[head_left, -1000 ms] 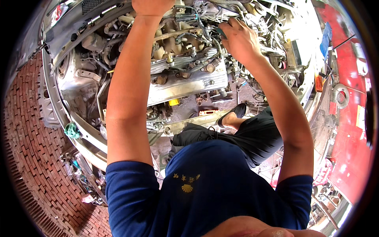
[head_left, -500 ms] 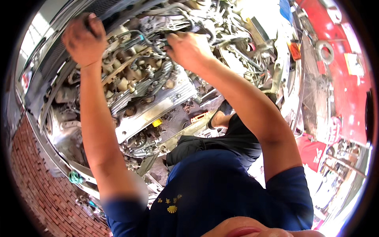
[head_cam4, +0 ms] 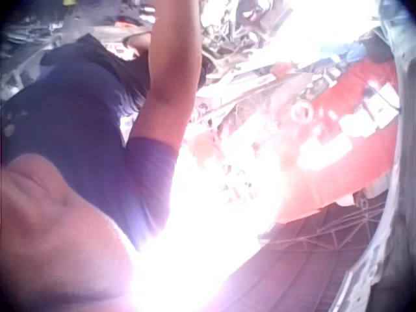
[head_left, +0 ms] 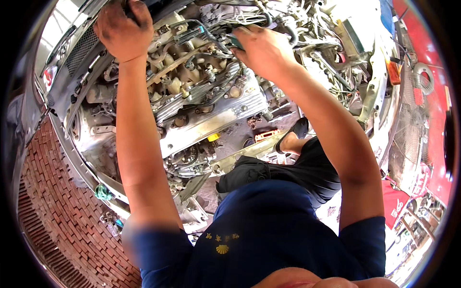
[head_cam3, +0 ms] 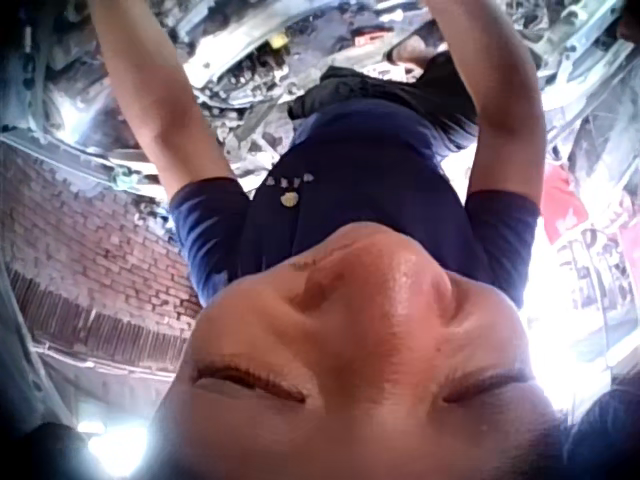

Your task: The person works on a car engine with the hood open, using a screwdriver to loosen and tighten bolts on the engine block. The person repeatedly adjusts components and repositions hands within the engine bay.

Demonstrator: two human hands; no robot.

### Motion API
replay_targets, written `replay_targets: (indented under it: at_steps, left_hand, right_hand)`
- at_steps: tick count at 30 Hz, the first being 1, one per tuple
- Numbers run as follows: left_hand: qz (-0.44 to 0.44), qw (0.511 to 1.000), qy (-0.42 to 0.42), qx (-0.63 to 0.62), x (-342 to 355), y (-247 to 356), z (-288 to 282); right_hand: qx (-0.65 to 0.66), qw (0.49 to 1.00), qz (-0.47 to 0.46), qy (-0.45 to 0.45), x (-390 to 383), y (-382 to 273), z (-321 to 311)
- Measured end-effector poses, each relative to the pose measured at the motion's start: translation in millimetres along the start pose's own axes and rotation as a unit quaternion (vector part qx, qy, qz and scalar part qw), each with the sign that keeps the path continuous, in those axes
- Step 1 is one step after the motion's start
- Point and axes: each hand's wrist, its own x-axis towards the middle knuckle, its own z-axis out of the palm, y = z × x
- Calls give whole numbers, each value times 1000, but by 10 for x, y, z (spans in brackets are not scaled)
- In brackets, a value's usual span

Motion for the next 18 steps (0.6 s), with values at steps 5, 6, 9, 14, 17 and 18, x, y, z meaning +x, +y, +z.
replay_targets:
  at_steps: [5, 6, 9, 14, 17, 18]
  left_hand:
    - [-32, 999, -11, 34, -34, 77, -86]
    - [-60, 996, -47, 55, -54, 108, -138]
    - [-207, 964, 10, -169, -56, 286, -45]
    - [-268, 932, 146, -198, -127, 261, 152]
    - [47, 995, 37, 85, -53, 53, 130]
    - [63, 991, 56, 108, 22, -10, 48]
  right_hand:
    - [-5, 998, 11, -62, 32, 44, -67]
    - [-15, 998, -68, 13, -7, 73, -63]
    - [8, 998, -43, 42, -10, 239, 266]
    - [-8, 997, -59, 45, -18, 15, -1]
    - [-18, 993, -107, 38, -85, 113, -9]
    - [-18, 992, -121, 36, -56, 40, 6]
